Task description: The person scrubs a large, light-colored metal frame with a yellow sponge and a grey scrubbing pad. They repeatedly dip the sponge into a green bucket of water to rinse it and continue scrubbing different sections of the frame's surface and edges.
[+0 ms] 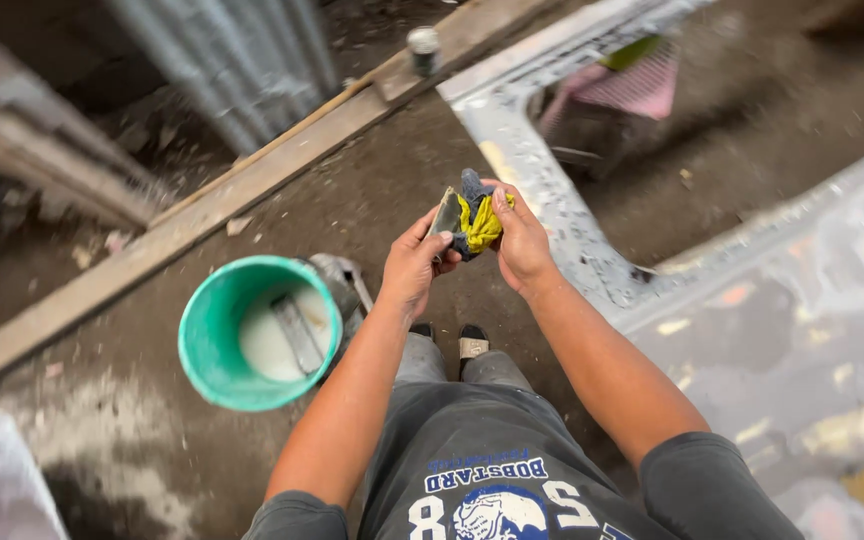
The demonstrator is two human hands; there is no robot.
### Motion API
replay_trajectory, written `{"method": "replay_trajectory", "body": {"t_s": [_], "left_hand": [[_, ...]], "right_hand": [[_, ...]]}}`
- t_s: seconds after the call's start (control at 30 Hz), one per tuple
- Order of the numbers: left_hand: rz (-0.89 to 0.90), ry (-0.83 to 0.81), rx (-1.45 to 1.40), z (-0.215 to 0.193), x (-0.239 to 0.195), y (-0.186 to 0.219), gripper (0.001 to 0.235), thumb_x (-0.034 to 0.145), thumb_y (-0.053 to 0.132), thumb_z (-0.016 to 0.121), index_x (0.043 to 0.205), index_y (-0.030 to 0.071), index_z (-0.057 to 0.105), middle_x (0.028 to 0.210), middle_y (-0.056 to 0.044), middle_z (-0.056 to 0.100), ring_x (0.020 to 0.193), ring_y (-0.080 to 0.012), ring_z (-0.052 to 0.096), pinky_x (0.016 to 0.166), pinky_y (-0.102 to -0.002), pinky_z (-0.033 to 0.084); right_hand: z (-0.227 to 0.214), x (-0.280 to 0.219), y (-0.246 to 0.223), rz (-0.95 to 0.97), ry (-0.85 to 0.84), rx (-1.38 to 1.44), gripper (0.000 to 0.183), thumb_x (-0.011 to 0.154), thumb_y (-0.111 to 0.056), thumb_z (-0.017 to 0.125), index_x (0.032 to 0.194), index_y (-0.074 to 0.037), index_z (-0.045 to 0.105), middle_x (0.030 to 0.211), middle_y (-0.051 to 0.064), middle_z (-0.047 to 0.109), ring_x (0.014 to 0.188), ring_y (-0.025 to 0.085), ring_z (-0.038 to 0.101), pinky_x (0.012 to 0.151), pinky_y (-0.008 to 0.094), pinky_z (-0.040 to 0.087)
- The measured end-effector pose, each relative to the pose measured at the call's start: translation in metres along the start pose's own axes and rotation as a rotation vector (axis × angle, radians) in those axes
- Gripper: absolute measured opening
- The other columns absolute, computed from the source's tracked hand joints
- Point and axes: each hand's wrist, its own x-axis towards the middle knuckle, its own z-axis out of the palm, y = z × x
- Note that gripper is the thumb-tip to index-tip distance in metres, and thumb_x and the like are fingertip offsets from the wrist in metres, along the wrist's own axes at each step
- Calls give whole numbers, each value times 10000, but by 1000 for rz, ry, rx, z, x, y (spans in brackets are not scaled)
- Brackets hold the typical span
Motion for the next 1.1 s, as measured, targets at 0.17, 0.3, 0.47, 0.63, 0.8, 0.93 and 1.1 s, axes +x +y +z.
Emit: {"method": "replay_trajectory", "body": {"t_s": [0.17, 0.3, 0.47, 0.63, 0.8, 0.93, 1.1], "left_hand": [[125, 214, -98, -68, -50, 4, 500, 965, 58, 588, 1460, 123, 596, 934, 5, 681, 694, -64, 623, 631, -246, 527], [270, 359, -240, -133, -91, -4, 477, 974, 46, 573, 1448, 93, 602, 893, -3, 680, 671, -79, 620, 593, -244, 502], [320, 727, -137, -206, -160, 8, 473, 968, 43, 545, 1430, 114, 617, 926, -18, 696, 672, -80, 636, 589, -238, 506], [333, 983, 69, -290, -188, -23, 454, 945, 20, 525, 1371, 87, 667, 1058, -32, 753, 704, -93, 686, 625, -244, 582], [222, 897, 20, -312, -209, -46, 450, 945, 53, 562, 1381, 100, 663, 995, -66, 719, 657, -106, 648, 564, -258, 496], [202, 901, 1, -308, -212, -42, 451, 955, 74, 565, 1399, 108, 632, 992, -48, 728, 667, -96, 661, 576, -248, 504], [266, 910, -83, -314, -195, -59, 486, 969, 81, 563, 1452, 105, 617, 1002, -70, 715, 694, -96, 649, 584, -264, 475]], "right_hand": [[75, 2, 31, 186, -204, -89, 292, 1078, -256, 528, 1325, -113, 590, 1185, 31, 675, 1054, 129, 651, 914, 319, 546], [141, -6, 65, 314, -340, -271, 316, 1014, -165, 602, 1324, -107, 595, 1171, 39, 674, 1009, 136, 652, 853, 318, 548], [206, -18, 142, 246, -561, -385, 361, 985, -145, 694, 1335, -84, 635, 1230, 55, 662, 1045, 131, 639, 870, 304, 543], [220, -18, 192, -356, -582, -1092, 528, 841, -208, 831, 1321, -75, 656, 1371, 208, 523, 989, 220, 655, 818, 353, 567], [201, -17, 211, 84, -599, -1197, 424, 893, -271, 725, 1290, -128, 682, 1251, 80, 727, 932, 195, 732, 873, 356, 572], [206, -13, 228, 153, -673, -1247, 394, 894, -281, 729, 1249, -115, 697, 1209, 89, 744, 970, 207, 725, 888, 363, 561], [211, 6, 261, 197, -845, -1273, 381, 887, -277, 731, 1229, -113, 707, 1196, 95, 753, 1023, 232, 732, 897, 359, 561]]}}
